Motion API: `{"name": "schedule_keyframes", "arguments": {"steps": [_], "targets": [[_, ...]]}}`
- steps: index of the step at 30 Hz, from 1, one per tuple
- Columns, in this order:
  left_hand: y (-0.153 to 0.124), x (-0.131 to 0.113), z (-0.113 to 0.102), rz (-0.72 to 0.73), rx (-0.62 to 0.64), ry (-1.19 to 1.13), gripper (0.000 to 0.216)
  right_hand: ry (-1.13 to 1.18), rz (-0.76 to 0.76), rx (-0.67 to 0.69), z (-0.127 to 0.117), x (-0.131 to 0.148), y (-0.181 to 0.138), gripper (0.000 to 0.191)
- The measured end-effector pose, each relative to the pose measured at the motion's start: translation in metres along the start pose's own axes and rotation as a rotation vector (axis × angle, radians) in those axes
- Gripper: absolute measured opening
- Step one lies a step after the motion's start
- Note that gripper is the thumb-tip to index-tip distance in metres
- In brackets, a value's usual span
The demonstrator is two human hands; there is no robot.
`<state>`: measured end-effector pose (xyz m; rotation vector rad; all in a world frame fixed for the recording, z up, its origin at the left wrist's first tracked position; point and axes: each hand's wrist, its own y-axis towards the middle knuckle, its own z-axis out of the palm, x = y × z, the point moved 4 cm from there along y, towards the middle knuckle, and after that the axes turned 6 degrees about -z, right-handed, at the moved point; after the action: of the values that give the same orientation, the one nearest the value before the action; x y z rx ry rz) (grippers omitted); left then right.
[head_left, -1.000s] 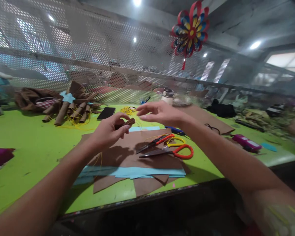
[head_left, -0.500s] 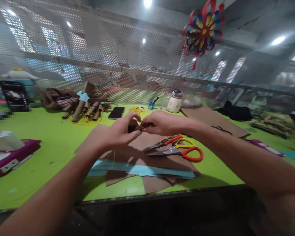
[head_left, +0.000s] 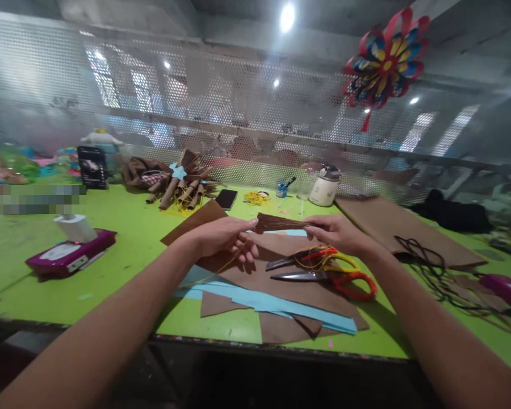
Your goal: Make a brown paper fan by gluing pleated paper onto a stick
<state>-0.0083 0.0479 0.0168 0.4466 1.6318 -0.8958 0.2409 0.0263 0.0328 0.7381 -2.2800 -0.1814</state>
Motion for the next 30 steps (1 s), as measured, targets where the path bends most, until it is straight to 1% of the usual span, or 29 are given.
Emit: {"name": "schedule_keyframes", "arguments": {"steps": [3, 5, 10, 14, 16, 19, 22, 25, 27, 30], "targets": [[0.0, 0.002, -0.008, 0.03, -0.016, 0.094, 0.033, 0.015, 0.034, 0.005, -0.001, -0.008, -0.004, 0.033], [0.001, 0.004, -0.015, 0.038, -0.03, 0.123, 0.029, 0.021, 0.058, 0.003, -0.003, -0.01, -0.009, 0.034], [0.003, 0.007, -0.028, 0.043, -0.108, 0.09, 0.025, 0.077, 0.059, 0.027, -0.005, -0.013, -0.016, 0.035], [0.0, 0.006, -0.03, 0.035, -0.134, 0.033, 0.023, 0.013, 0.078, -0.007, -0.008, -0.01, -0.02, 0.034], [-0.002, 0.004, -0.029, 0.033, -0.138, 0.042, 0.025, -0.044, 0.086, -0.03, -0.01, -0.007, -0.021, 0.033], [-0.004, 0.001, -0.028, 0.062, -0.147, 0.125, 0.026, -0.095, 0.076, -0.059, -0.012, -0.003, -0.021, 0.034], [-0.004, -0.002, -0.028, 0.118, -0.177, 0.273, 0.028, -0.085, 0.076, -0.084, -0.013, -0.005, -0.021, 0.036], [-0.005, -0.004, -0.026, 0.116, -0.152, 0.372, 0.03, -0.052, 0.076, -0.1, -0.014, -0.012, -0.021, 0.034], [-0.008, -0.008, -0.027, 0.145, -0.17, 0.361, 0.029, -0.022, 0.083, -0.098, -0.015, -0.015, -0.021, 0.033], [-0.014, -0.017, -0.03, 0.213, -0.232, 0.251, 0.03, 0.041, 0.089, -0.069, -0.014, -0.015, -0.022, 0.033]]}}
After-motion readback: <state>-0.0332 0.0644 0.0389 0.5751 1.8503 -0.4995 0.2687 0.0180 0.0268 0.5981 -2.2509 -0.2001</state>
